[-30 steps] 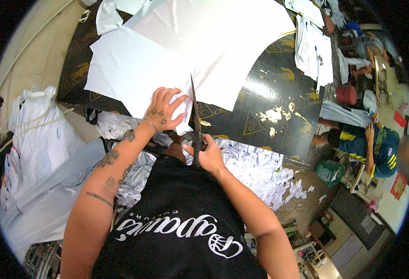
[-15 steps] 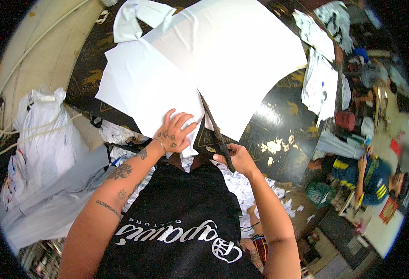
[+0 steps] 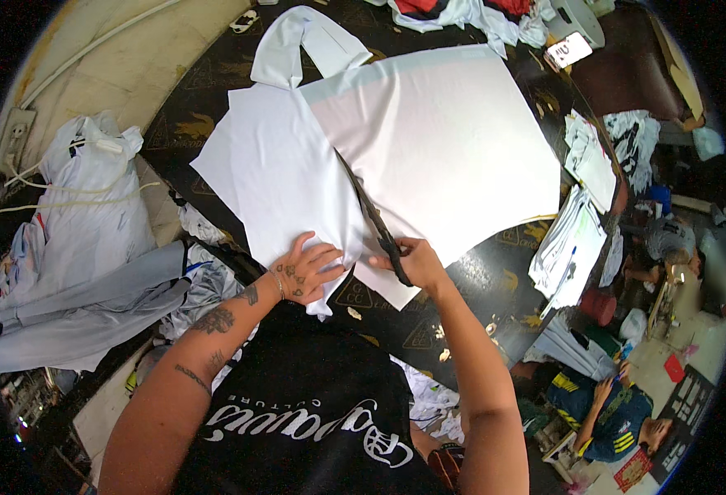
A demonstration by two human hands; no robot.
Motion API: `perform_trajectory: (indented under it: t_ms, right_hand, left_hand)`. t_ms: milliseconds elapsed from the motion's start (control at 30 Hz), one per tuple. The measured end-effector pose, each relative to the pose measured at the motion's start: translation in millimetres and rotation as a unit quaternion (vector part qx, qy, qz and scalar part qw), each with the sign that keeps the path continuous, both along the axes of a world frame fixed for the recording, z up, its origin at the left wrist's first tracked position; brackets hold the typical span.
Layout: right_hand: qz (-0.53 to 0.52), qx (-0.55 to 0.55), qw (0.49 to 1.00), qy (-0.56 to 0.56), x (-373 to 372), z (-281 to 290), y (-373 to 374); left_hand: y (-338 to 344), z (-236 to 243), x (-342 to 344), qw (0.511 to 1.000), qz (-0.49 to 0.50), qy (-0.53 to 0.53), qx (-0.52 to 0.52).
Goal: The person repeatedly cuts the side seams of a red and white jersey using shears. They flip the garment over, smooth it on the table, and continue cutting along the edges. The process is repeated multiple times on the same piece of fabric.
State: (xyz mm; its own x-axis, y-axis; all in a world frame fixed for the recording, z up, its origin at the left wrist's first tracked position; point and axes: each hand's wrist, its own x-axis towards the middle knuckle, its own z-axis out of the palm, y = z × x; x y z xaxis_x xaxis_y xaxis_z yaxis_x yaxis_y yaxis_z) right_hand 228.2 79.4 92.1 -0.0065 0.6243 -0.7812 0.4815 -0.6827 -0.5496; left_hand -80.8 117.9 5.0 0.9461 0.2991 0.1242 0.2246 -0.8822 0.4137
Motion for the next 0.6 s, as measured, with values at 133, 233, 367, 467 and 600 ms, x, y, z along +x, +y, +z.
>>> perform_trajectory:
  t_ms: [133,233,367,467,600]
  right_hand:
    - [-0.019,-0.013,0.999,0.036,-2,-4,33]
    - [-0.060,0.082,0.989,0.104,-9,-6,57]
    - [-0.023,-0.050,0.998,0.019,-18,-8,83]
    - [-0.045,0.030,0.995,0.083,-23,-9,99]
    - [-0.068,0.016,0.992,0.110,-31,-9,120]
  left_hand:
    - [-2,-2,1,0.999,0.014,-0.036,0.003]
    - [-2,-2,2,0.999,0.016,-0.035,0.003]
    - [-1,0,1,1.000,0.015,-0.027,0.001]
    - [0,2,-1,1.000,0.015,-0.015,0.011]
    - [1,3,0,1.000,0.011,-0.022,-0.004]
